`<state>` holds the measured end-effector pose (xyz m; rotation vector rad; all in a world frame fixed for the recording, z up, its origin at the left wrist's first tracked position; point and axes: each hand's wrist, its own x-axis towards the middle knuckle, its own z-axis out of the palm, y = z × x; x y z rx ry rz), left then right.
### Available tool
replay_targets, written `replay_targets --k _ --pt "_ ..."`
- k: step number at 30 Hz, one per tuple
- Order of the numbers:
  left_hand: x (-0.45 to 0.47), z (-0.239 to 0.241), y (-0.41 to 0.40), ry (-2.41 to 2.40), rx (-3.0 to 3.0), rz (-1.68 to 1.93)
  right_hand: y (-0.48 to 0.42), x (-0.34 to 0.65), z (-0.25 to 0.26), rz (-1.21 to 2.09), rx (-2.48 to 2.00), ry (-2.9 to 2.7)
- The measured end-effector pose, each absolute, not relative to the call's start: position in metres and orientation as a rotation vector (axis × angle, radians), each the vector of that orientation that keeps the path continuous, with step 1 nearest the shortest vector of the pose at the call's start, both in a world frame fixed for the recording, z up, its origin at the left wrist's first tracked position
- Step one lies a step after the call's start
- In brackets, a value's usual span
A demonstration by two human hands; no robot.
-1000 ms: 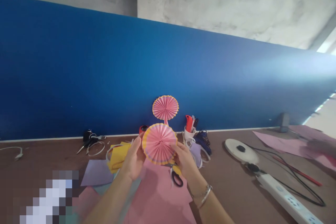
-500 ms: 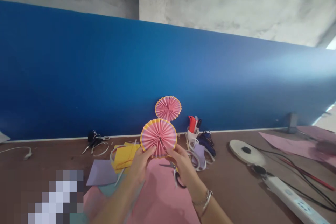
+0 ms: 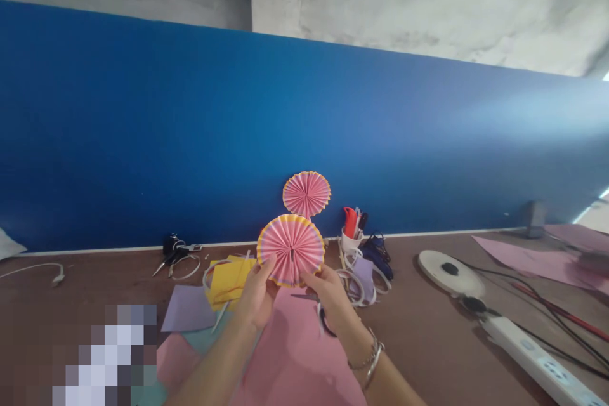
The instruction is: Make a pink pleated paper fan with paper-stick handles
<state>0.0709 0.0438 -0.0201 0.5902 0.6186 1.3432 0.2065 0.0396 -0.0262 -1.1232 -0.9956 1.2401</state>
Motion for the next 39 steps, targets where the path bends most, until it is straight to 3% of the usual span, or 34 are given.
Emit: replay_targets --k 5,19,23,30,39 --pt "0.082 -0.030 0.038 0.477 0.599 1.300 0.035 0.197 -0.028 1.161 -1.077 -0.902" --pt "0.082 -0.026 0.038 0.678 0.627 1.454 0.036 0.196 -0.035 1.239 -1.144 -1.028" --pt "0.071 -0.023 0.044 0.709 0.655 1.346 0.043 0.218 -0.022 1.401 -0.995 -1.000" --pt "0.055 -0.018 0.046 0.793 0.998 1.000 0.050 0.252 -0.006 1.287 -1.072 -1.074" --pt "0.058 -0.018 0.051 0.671 0.827 1.253 0.047 0.244 -0.007 1.238 -0.946 -0.877"
